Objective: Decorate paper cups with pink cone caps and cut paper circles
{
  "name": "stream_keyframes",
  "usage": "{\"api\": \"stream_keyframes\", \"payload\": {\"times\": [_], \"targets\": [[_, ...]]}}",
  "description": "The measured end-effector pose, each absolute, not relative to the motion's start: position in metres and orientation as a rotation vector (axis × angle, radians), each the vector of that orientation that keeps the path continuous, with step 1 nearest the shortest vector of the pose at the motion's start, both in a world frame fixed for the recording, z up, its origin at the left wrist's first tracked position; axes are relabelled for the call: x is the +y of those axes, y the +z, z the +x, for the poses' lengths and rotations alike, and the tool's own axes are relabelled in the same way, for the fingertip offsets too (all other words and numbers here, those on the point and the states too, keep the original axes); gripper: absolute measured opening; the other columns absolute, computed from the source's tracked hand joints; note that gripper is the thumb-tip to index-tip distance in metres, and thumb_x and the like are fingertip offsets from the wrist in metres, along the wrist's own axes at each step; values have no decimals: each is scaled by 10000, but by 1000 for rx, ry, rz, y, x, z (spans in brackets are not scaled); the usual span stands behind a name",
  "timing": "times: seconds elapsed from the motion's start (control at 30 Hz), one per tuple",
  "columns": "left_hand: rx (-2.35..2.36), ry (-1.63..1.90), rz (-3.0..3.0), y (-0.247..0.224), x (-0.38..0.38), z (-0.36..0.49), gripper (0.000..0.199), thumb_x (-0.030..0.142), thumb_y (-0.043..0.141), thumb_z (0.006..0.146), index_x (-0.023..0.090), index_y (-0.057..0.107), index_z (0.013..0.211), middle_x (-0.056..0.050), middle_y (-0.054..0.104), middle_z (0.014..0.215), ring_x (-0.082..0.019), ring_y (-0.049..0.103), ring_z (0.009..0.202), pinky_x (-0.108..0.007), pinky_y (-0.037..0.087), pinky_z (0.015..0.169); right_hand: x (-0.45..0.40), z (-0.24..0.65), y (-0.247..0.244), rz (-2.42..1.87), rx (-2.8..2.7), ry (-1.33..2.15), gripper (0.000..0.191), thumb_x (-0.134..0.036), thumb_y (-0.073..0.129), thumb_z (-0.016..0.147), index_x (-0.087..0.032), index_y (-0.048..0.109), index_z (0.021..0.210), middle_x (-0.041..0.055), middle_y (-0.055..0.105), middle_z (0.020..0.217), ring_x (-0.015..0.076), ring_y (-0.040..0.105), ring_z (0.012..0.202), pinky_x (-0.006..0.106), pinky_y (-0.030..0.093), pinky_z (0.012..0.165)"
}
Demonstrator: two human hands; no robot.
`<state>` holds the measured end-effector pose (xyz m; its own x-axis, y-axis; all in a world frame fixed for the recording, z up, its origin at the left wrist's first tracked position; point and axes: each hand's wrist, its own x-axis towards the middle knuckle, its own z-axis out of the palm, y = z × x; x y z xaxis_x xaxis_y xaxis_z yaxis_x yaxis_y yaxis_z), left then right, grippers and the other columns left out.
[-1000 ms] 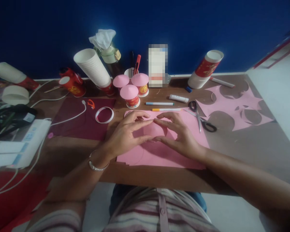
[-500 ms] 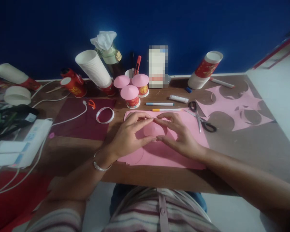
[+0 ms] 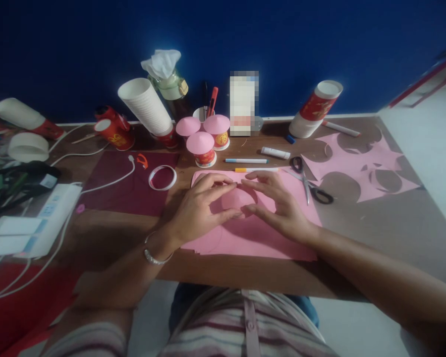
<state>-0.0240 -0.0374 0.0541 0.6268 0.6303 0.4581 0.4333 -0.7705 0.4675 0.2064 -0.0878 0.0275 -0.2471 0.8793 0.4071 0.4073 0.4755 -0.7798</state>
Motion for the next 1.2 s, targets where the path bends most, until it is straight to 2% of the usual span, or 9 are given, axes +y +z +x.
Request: {"api": "stream_keyframes", "payload": {"times": [0.13,0.23,0.43,0.6,0.73,0.93,1.2], "targets": [[871,876,2522,55,-38,-24,517,459,834,795,181,714,1213,-98,701,1165,-246,648,1136,-426,536,1024,-84,209,23,-1140,-1723,804,499,-414,708,941,-363,594,1424,84,565,1366,295,530,1329,556,444,1146],[875,869,2524,56,-39,-23,457,403,822,827,194,711,1218,-93,697,1172,-242,647,1139,-429,533,1024,-81,209,17,-1160,-1604,980,528,-454,743,907,-362,599,1406,78,550,1405,301,503,1374,567,415,1175],[897,882,2548,56,-39,-23,444,395,829,821,202,713,1204,-88,701,1168,-251,643,1149,-441,529,1032,-80,208,13,-1081,-1413,1282,500,-429,763,896,-386,607,1369,32,537,1469,277,460,1439,531,370,1223],[880,854,2533,54,-38,-24,451,386,818,837,227,694,1241,-79,694,1205,-251,631,1185,-456,515,1059,-80,204,16,-1103,-1225,1396,398,-428,733,919,-370,653,1304,19,577,1470,276,473,1435,519,373,1215],[867,869,2528,53,-38,-24,451,384,815,840,241,687,1249,-76,693,1213,-248,640,1179,-452,524,1051,-79,201,16,-1130,-1150,1431,426,-441,762,890,-333,656,1289,41,605,1444,273,508,1393,492,399,1187],[874,863,2525,52,-38,-24,466,365,822,834,240,675,1258,-76,691,1205,-248,640,1182,-453,523,1060,-78,202,14,-1129,-1244,1340,451,-430,744,907,-332,629,1331,56,593,1458,275,513,1382,515,407,1177],[856,888,2537,55,-38,-22,531,445,814,824,236,670,1291,-102,680,1241,-271,634,1196,-478,523,1069,-81,212,24,-1077,-1813,683,414,-437,658,974,-379,636,1383,80,558,1361,285,522,1320,551,443,1125]]}}
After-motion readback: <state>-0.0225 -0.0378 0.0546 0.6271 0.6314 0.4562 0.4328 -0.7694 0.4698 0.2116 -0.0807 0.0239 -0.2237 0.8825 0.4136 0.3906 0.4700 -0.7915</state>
